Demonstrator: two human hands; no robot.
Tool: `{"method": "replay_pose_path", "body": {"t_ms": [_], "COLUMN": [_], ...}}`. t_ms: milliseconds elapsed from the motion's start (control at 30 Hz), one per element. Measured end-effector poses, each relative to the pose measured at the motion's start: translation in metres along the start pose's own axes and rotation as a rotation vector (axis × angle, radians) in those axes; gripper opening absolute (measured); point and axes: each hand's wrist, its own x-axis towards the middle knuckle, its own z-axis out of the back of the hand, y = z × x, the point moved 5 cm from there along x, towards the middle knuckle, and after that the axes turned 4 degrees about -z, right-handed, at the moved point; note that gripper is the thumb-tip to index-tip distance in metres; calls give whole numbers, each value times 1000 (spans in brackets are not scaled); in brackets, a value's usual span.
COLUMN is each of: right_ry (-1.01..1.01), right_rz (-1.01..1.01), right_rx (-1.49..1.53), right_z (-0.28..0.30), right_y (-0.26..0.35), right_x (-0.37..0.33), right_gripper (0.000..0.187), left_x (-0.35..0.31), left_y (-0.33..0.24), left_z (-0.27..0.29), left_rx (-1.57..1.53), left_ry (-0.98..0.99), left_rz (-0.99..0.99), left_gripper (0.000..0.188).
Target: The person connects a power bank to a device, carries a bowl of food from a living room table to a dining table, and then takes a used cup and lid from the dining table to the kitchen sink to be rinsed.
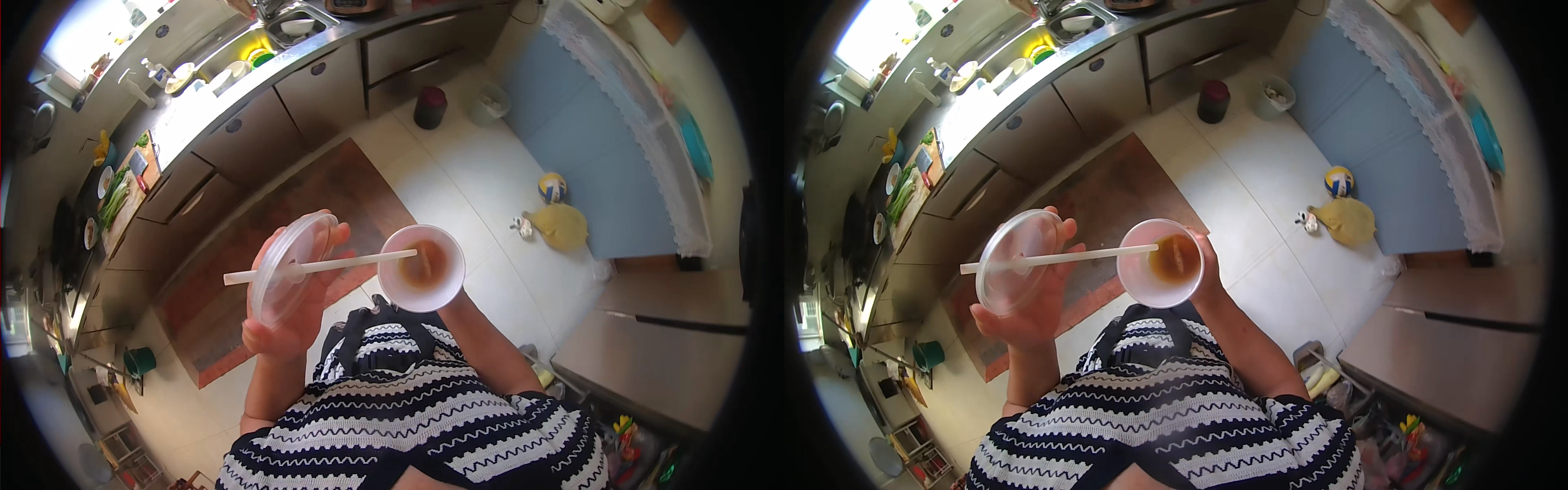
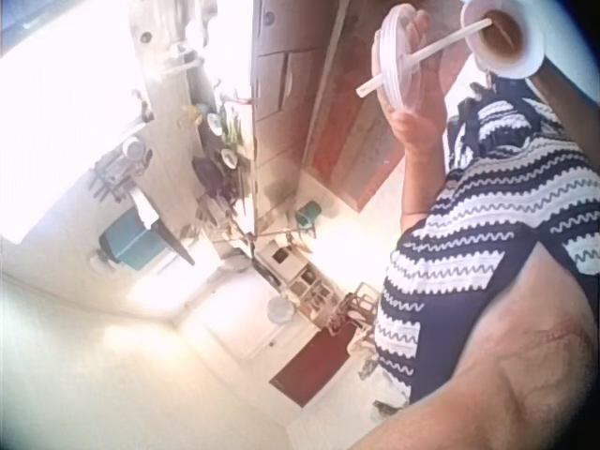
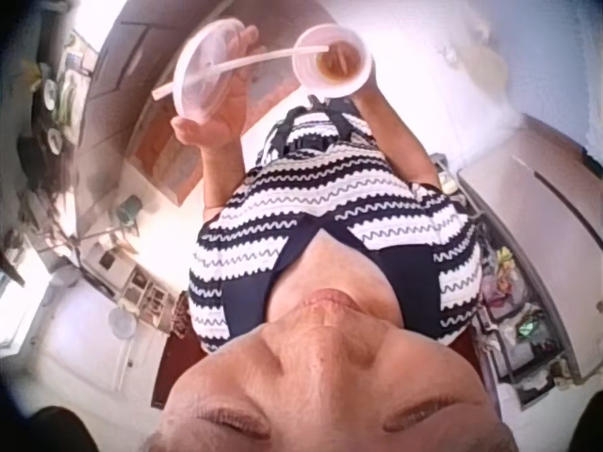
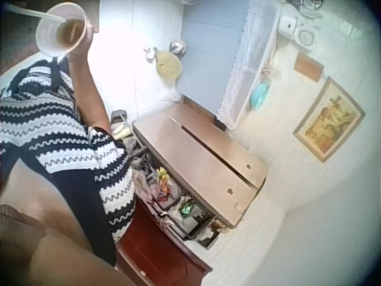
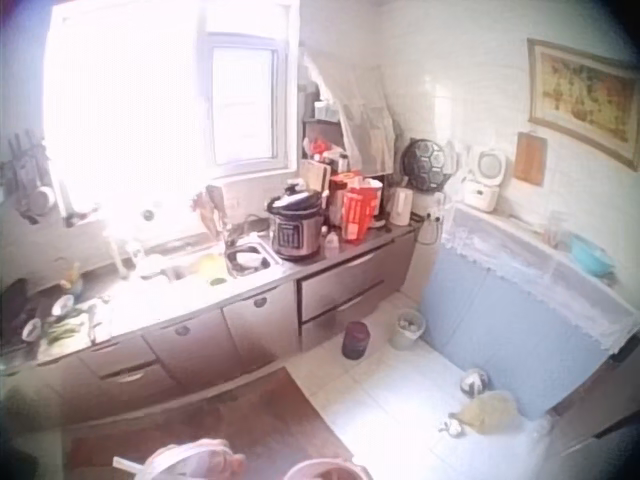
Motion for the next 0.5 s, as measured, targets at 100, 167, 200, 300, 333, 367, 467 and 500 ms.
{"method": "replay_pose_path", "body": {"t_ms": [100,167,200,300,333,367,467,500], "right_ry": [125,300,324,109,152,192,159,146], "right_rz": [-45,-41,-64,-39,2,37,-129,-138], "right_rx": [48,76,78,-92,-173,-248,-150,-153], "right_z": [12,17,16,-41,-49,-59,-70,-70], "right_y": [22,36,46,73,83,92,103,108], "right_x": [61,103,122,166,183,199,253,269], "right_gripper": [43,44,44,43,42,42,42,42], "left_x": [47,77,90,126,138,148,184,193], "left_y": [9,9,9,-2,-5,-8,-22,-26], "left_z": [16,24,31,56,65,74,95,104], "left_rx": [27,40,35,20,-35,-88,-96,-104], "left_ry": [-75,-83,-127,-235,-300,-371,-480,-554], "left_rz": [-30,-91,-95,-166,-206,-243,-364,-401], "left_gripper": [101,96,99,97,92,87,82,79]}}
